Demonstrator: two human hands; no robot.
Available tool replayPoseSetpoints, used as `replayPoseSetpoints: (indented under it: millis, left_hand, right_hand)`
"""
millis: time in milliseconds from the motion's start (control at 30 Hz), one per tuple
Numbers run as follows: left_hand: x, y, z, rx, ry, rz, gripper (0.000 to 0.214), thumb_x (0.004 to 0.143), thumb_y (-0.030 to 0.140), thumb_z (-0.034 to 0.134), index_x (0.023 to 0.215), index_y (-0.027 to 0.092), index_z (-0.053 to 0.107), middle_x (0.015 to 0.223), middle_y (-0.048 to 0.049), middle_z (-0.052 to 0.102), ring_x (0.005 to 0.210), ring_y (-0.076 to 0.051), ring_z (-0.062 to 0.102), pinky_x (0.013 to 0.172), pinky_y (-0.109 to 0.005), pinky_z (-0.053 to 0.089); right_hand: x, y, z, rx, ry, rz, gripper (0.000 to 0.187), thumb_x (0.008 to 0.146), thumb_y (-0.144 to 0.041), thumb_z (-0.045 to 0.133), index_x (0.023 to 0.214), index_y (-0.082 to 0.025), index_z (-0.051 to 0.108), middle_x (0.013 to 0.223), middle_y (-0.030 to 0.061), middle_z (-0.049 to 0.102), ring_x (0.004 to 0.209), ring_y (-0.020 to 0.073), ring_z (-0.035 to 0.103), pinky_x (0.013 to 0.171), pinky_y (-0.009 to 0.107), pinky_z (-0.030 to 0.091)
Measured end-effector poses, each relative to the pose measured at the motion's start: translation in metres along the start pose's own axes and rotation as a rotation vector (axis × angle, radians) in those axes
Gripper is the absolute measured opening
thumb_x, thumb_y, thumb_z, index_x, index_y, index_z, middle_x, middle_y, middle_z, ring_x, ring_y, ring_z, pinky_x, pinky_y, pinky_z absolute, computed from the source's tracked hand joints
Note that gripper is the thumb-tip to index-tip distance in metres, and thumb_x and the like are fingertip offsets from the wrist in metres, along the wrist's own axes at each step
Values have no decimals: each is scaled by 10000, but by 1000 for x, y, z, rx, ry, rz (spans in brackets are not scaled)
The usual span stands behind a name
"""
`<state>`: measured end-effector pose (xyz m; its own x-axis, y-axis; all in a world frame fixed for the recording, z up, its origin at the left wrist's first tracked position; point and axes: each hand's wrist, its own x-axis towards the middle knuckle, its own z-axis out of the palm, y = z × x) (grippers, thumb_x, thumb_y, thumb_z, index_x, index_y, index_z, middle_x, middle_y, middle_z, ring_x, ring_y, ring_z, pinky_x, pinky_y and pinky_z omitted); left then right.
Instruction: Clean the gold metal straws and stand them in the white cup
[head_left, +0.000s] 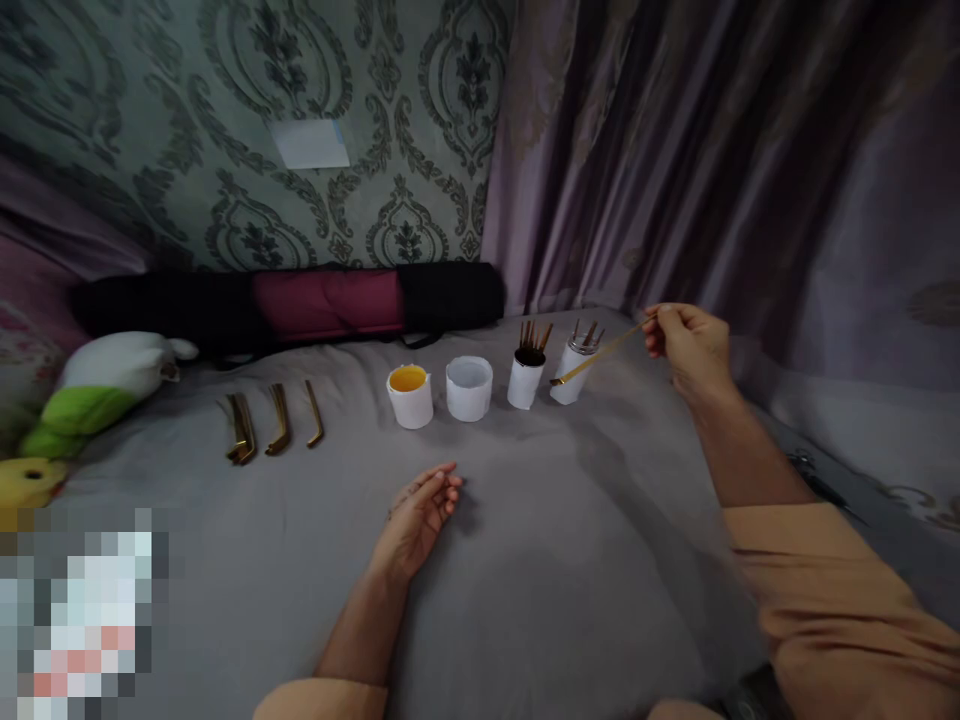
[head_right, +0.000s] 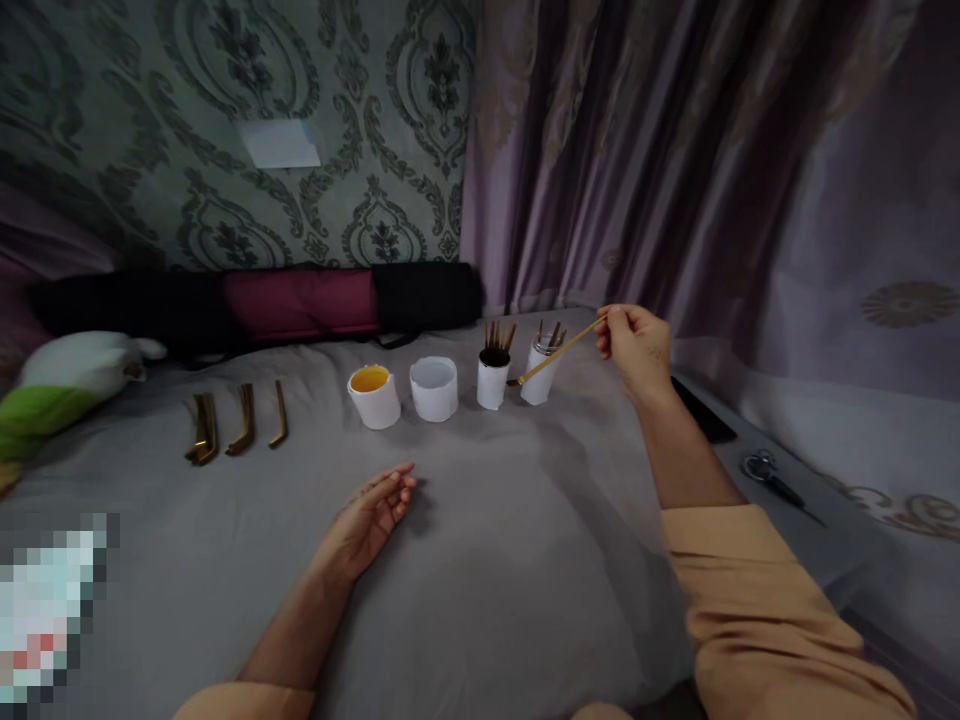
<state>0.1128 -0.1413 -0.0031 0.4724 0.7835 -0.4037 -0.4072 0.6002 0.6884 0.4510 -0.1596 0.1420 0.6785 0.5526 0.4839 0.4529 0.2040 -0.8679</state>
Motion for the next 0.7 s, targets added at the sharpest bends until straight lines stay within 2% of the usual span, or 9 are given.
replayPoseSetpoints:
  millis: [333,700]
  left_hand:
    - [2,-1,-3,-10,-10,5,218,748,116,553,962,78,579,757,-63,607,594,-76,537,546,-187,428]
    - [3,-1,-4,-15,-12,4,224,746,120,557,965,83,586,765,-62,607,601,-75,541,547,-185,427]
  right_hand:
    - [30,-8,-4,-30,78,-37,160,774,-153,434,733,-128,586,569,-8,523,387,41,442,312,154,325]
    - [52,-12,-6,-104,224,-36,180,756,-133,424,733,-111,602,526,-13,505,354,41,420,290,152,302]
